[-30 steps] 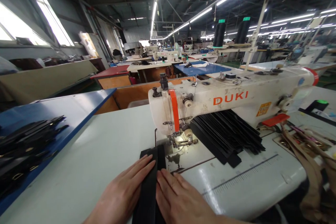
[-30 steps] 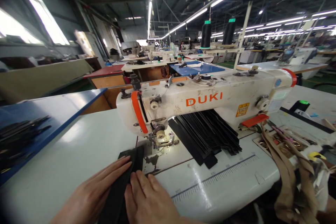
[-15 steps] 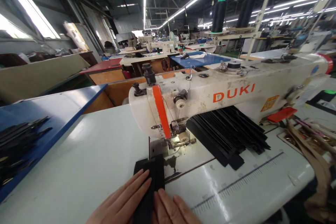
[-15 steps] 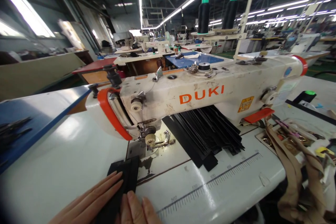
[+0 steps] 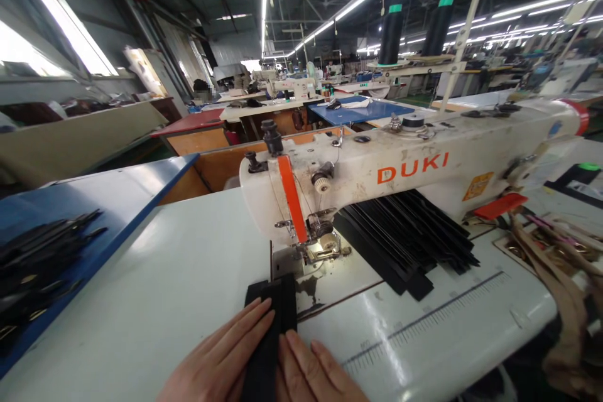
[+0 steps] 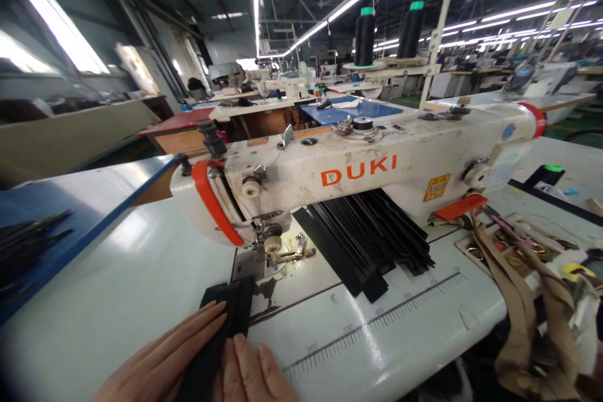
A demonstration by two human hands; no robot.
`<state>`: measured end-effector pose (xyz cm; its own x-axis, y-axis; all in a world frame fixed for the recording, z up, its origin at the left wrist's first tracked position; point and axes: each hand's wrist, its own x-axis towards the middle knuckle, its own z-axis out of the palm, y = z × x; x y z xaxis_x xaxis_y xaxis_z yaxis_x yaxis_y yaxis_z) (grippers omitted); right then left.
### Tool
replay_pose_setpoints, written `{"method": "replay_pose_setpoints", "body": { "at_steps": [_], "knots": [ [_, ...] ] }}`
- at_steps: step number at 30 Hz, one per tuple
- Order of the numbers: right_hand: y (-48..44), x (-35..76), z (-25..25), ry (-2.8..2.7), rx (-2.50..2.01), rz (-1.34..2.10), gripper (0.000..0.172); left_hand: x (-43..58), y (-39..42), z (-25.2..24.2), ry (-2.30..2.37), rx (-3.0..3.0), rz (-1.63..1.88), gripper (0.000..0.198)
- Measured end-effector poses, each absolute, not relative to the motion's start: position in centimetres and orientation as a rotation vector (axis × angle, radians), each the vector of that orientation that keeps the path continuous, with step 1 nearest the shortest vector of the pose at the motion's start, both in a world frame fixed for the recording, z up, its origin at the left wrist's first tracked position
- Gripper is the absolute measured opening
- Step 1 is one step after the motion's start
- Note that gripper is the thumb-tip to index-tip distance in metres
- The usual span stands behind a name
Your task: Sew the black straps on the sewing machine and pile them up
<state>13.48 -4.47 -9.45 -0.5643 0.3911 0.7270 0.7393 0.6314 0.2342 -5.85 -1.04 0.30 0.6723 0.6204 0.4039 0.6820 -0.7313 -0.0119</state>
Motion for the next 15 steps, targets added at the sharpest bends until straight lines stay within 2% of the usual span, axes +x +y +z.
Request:
{"method": "replay_pose_setpoints", "body": {
  "at_steps": [7,15],
  "knots": [
    [-5.1,14.4,-7.5,-2.338,-0.928,-0.510,0.036,-5.9,-1.0,1.2,-0.992,-2.735,-0.441,0.050],
    [-5.4,15.5,-4.2,-2.498,-0.936,-0.300,0.038,-5.3,-1.0,1.3,-0.981,-2.710,-0.507,0.045]
  ]
}}
